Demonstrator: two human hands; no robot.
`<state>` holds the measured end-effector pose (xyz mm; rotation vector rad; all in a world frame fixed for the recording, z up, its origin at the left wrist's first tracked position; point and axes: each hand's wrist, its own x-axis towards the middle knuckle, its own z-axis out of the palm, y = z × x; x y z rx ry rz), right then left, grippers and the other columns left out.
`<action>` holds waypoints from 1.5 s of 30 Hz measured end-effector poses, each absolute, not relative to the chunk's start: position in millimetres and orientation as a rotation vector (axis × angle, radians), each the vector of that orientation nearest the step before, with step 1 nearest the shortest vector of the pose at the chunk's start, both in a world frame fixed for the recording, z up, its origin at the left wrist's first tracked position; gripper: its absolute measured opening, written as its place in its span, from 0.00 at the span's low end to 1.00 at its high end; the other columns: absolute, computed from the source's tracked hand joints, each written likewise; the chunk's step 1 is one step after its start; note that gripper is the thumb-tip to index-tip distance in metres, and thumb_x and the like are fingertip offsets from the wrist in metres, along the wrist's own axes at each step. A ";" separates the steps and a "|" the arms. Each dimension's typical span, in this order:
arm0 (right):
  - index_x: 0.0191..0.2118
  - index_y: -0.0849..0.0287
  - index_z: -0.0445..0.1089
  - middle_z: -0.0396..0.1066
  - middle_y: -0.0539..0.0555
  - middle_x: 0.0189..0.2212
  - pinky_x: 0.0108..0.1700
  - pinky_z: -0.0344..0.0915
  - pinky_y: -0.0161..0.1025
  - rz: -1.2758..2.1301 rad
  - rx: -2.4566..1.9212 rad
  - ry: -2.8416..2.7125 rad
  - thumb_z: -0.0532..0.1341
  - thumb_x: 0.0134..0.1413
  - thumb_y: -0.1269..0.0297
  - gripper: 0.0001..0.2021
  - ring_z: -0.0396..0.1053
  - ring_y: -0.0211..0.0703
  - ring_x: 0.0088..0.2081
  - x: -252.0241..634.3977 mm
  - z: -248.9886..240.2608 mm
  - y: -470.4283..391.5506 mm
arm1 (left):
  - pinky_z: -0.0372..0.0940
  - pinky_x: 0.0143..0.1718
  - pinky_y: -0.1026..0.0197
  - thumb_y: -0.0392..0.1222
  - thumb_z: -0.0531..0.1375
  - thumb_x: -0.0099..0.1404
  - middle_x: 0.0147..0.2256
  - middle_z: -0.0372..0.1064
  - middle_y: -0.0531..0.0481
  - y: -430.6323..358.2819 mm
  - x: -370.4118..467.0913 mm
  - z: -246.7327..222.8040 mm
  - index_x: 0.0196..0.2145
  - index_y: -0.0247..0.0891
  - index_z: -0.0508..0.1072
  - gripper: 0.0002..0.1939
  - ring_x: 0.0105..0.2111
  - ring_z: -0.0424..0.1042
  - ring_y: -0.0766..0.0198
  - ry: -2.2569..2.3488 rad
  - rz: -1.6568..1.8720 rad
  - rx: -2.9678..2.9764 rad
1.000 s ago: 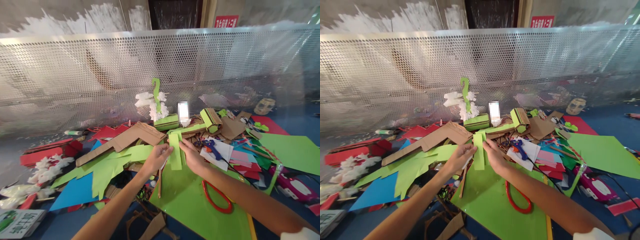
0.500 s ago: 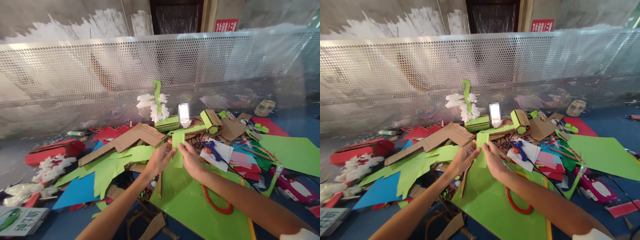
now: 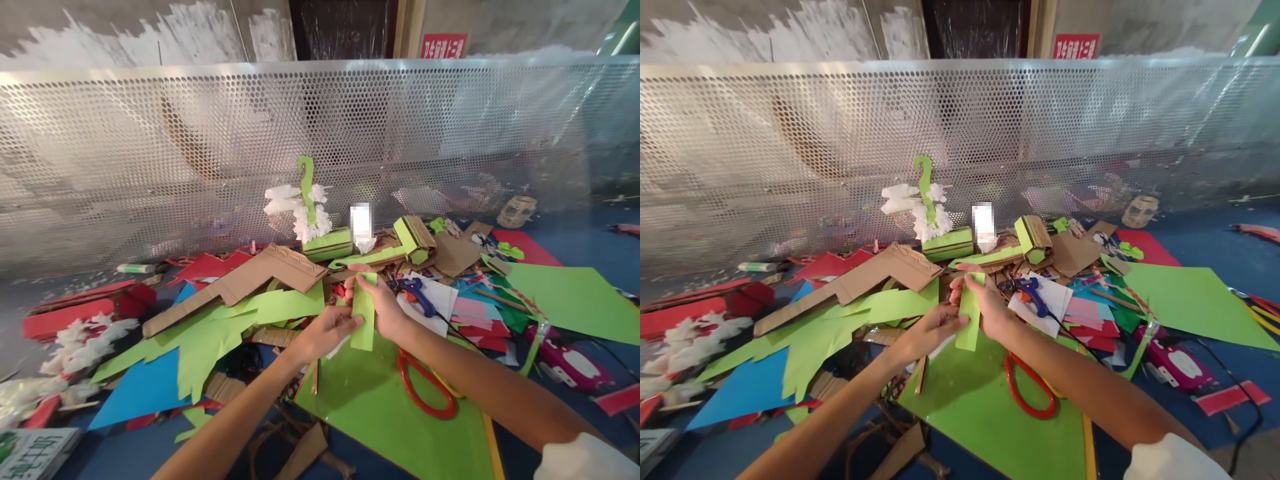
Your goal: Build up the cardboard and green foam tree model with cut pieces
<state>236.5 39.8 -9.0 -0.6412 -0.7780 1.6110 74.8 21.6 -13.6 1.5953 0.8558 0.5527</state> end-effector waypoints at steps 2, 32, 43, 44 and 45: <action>0.47 0.53 0.70 0.74 0.47 0.30 0.31 0.68 0.38 1.584 -0.635 -0.778 0.71 0.55 0.60 0.15 0.69 0.39 0.27 238.6 -6.1 42.1 | 0.49 0.25 0.63 0.71 0.65 0.62 0.24 0.56 0.57 17.8 74.6 -13.1 0.32 0.37 0.70 0.30 0.24 0.53 0.68 0.813 0.444 1.601; 0.48 0.54 0.69 0.77 0.48 0.29 0.29 0.69 0.37 1.566 -0.537 -0.856 0.72 0.54 0.61 0.17 0.72 0.39 0.25 238.7 -7.5 39.9 | 0.46 0.24 0.63 0.72 0.56 0.69 0.23 0.46 0.60 21.9 73.8 -23.1 0.27 0.42 0.58 0.31 0.23 0.49 0.70 0.845 0.522 1.811; 0.47 0.55 0.70 0.75 0.46 0.27 0.30 0.68 0.37 1.575 -0.611 -0.886 0.72 0.52 0.59 0.18 0.70 0.38 0.25 233.1 -13.8 37.3 | 0.46 0.26 0.61 0.66 0.60 0.67 0.22 0.45 0.59 30.6 69.7 -29.0 0.23 0.41 0.56 0.29 0.24 0.48 0.70 0.867 0.536 1.860; 0.48 0.55 0.70 0.74 0.45 0.26 0.29 0.67 0.36 1.569 -0.600 -0.895 0.72 0.53 0.59 0.18 0.69 0.38 0.24 232.5 -13.9 36.3 | 0.47 0.26 0.61 0.66 0.60 0.67 0.22 0.46 0.59 30.4 69.6 -29.1 0.23 0.41 0.55 0.29 0.24 0.48 0.69 0.879 0.538 1.869; 0.49 0.54 0.69 0.73 0.45 0.26 0.28 0.66 0.36 1.568 -0.585 -0.903 0.72 0.54 0.59 0.19 0.68 0.37 0.24 232.2 -13.7 35.4 | 0.47 0.27 0.61 0.66 0.60 0.66 0.22 0.46 0.59 30.5 69.6 -29.4 0.23 0.41 0.55 0.29 0.24 0.49 0.69 0.887 0.545 1.869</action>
